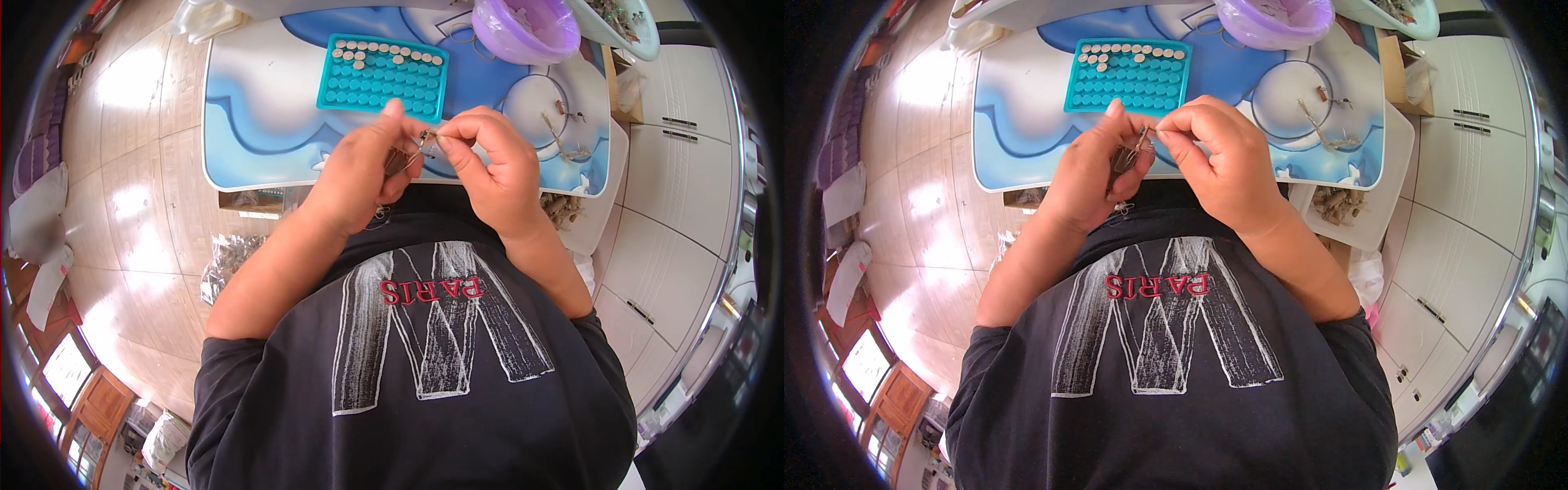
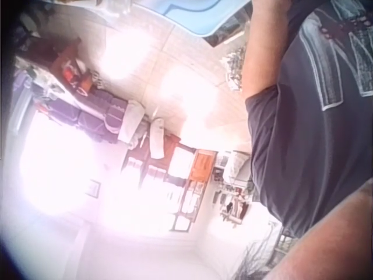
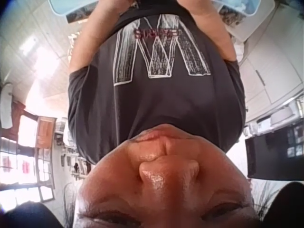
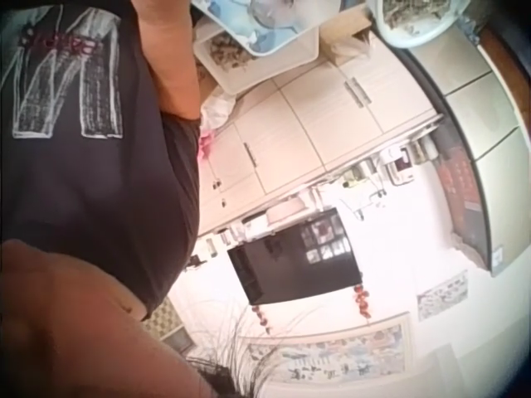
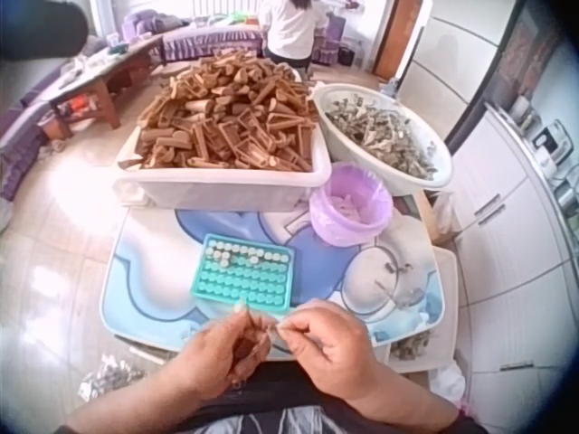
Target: The person assembles small electronic connectors by hand, combining metal terminals and plastic housings from storage bins.
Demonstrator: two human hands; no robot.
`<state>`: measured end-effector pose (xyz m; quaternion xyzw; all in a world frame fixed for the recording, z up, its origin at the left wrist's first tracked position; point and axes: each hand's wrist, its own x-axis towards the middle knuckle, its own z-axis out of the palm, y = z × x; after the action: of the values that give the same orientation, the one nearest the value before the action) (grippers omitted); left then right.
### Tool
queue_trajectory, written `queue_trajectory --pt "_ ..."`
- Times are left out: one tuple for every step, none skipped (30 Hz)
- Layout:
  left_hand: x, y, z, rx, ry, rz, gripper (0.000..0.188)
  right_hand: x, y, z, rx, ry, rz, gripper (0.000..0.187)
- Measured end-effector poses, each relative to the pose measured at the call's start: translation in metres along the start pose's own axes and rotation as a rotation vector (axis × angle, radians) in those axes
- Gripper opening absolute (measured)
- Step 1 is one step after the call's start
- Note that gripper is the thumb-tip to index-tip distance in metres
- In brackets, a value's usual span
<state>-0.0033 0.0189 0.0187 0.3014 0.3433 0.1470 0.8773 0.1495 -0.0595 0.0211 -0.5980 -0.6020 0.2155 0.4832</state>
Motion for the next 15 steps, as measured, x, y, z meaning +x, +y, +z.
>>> queue_trajectory --pt "0.001 0.0 -0.003 0.001 0.001 0.0 0.035 0.001 0.0 -0.001 -0.01 0.025 -0.018 0.008" --pt "0.003 0.0 -0.008 -0.108 0.044 0.009 0.032 0.001 0.001 -0.002 -0.02 0.05 -0.036 0.008" --pt "0.004 -0.001 -0.012 -0.217 0.087 0.017 0.029 0.002 0.002 -0.002 -0.019 0.051 -0.037 0.008" --pt "0.005 -0.002 -0.013 -0.217 0.088 0.018 0.029 0.003 0.003 -0.003 -0.039 0.054 -0.071 0.009" --pt "0.006 -0.002 -0.013 -0.257 0.095 0.018 0.031 0.004 0.004 -0.004 -0.059 0.057 -0.105 0.009" --pt "0.007 -0.003 -0.013 -0.297 0.102 0.019 0.033 0.005 0.005 -0.003 -0.058 0.056 -0.104 0.009" --pt "0.006 -0.003 -0.01 -0.297 0.103 0.018 0.033 0.006 0.006 -0.002 -0.043 0.047 -0.121 0.009" --pt "0.005 -0.004 -0.006 -0.344 0.056 0.021 0.031 0.006 0.006 -0.001 -0.028 0.037 -0.137 0.009" --pt "0.004 -0.004 -0.005 -0.391 0.009 0.023 0.028 0.006 0.006 0.002 -0.026 0.037 -0.135 0.009" --pt "0.004 -0.007 -0.007 -0.39 0.009 0.026 0.028 0.005 0.006 0.006 0.047 0.047 -0.084 0.009" --pt "0.006 -0.012 -0.01 -0.411 -0.069 0.019 0.03 0.004 0.004 0.01 0.119 0.056 -0.032 0.009" --pt "0.007 -0.015 -0.012 -0.432 -0.148 0.012 0.032 0.005 0.003 0.012 0.119 0.056 -0.034 0.009" --pt "0.007 -0.016 -0.013 -0.432 -0.146 0.012 0.032 0.008 0.003 0.013 0.089 0.081 -0.066 0.009" --pt "0.007 -0.017 -0.013 -0.427 -0.148 0.019 0.034 0.009 0.003 0.014 0.06 0.106 -0.098 0.009" --pt "0.007 -0.017 -0.012 -0.423 -0.151 0.026 0.035 0.011 0.004 0.014 0.06 0.106 -0.097 0.009"
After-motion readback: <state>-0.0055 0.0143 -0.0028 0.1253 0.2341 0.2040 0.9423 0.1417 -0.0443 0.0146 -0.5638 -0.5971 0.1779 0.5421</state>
